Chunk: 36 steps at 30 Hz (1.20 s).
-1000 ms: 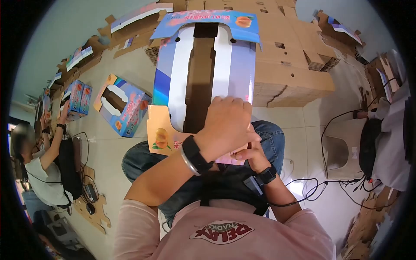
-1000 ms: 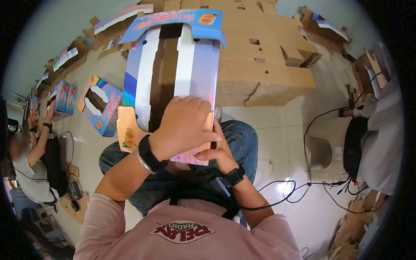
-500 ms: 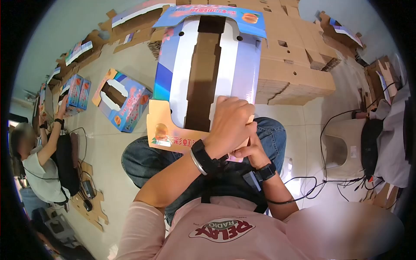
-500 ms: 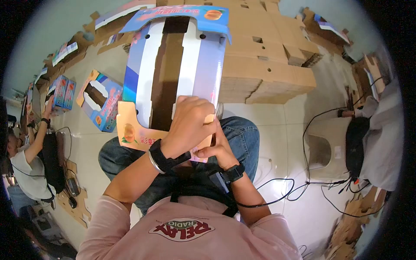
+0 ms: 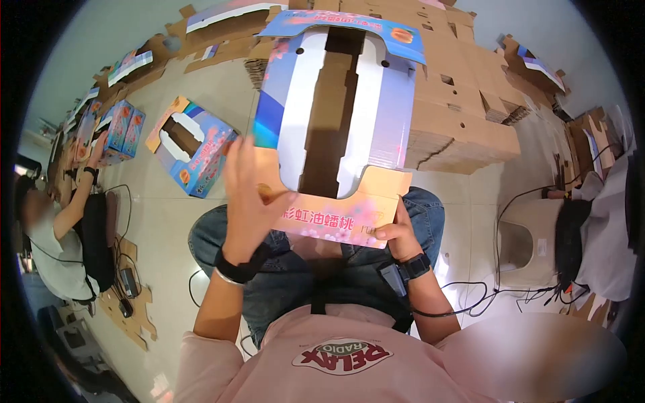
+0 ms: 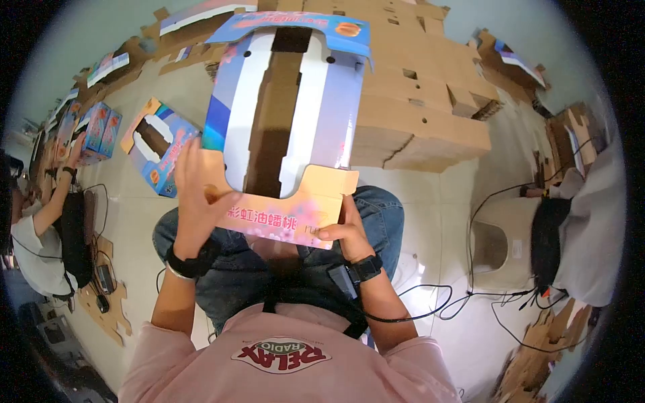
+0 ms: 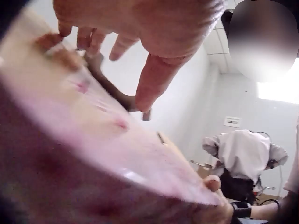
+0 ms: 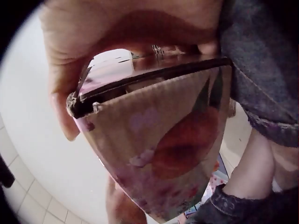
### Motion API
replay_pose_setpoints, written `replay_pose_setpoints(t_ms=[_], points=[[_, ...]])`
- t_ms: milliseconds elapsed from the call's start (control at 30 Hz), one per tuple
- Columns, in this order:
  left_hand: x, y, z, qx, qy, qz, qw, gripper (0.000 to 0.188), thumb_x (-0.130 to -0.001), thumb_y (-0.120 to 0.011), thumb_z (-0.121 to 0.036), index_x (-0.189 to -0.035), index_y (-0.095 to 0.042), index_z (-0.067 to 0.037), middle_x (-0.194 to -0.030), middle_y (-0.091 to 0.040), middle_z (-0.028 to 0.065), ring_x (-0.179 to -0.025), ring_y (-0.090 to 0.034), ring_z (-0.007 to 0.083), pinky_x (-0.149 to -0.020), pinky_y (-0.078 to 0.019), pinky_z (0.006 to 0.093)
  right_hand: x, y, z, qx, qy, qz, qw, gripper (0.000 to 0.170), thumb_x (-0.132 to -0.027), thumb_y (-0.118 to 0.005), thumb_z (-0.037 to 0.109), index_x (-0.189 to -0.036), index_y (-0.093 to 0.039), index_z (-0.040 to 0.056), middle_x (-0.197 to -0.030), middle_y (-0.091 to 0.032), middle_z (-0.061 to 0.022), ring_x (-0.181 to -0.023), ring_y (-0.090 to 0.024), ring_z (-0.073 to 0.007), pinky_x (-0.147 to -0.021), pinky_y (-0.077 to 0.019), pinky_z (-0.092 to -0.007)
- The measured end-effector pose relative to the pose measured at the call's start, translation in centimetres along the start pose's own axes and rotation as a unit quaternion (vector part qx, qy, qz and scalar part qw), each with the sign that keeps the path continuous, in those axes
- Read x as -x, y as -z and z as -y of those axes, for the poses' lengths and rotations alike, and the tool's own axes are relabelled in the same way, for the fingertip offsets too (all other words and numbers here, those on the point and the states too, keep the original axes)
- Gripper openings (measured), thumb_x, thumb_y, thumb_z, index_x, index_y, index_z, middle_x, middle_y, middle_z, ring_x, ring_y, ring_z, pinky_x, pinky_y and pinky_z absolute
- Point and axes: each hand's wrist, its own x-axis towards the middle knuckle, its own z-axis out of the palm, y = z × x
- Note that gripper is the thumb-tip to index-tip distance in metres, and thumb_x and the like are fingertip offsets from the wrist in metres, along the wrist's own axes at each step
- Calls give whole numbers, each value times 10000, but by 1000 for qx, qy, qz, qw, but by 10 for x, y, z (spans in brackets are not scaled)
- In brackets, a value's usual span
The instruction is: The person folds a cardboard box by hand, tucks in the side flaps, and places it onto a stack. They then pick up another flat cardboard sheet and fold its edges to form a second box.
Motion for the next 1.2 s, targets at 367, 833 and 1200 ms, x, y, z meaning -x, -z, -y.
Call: replay_pose_setpoints(t_ms=[367,833,1200], points=[[63,-31,54,653,317,220,652,694,-716,-685,-133,-1343,-412,-17,-1278,-523,76,-1171,-514,192,-1020,-377,342,24,3,78,114,59,-55,990,893,-540,-640,176,-1384,-409,-4,-1289,-535,-115,-1190,-498,-231,-1001,-378,-303],[66,-62,-34,634,314,144,692,887,-681,-721,-54,-1444,-268,-69,-1313,-475,89,-1240,-461,198,-1037,-369,336,8,-106,105,572,255,51,778,579,-685,-743,149,-1215,-560,5,-1168,-579,-160,-1062,-544,-309,-956,-417,-390],[74,-58,-40,665,370,149,632,1040,-637,-769,-34,-1486,-172,-102,-1227,-495,81,-1188,-475,205,-991,-404,332,-38,-141,57,784,264,54,559,386,-595,-775,315,-782,-587,34,-792,-594,-107,-734,-618,-319,-642,-497,-416]])
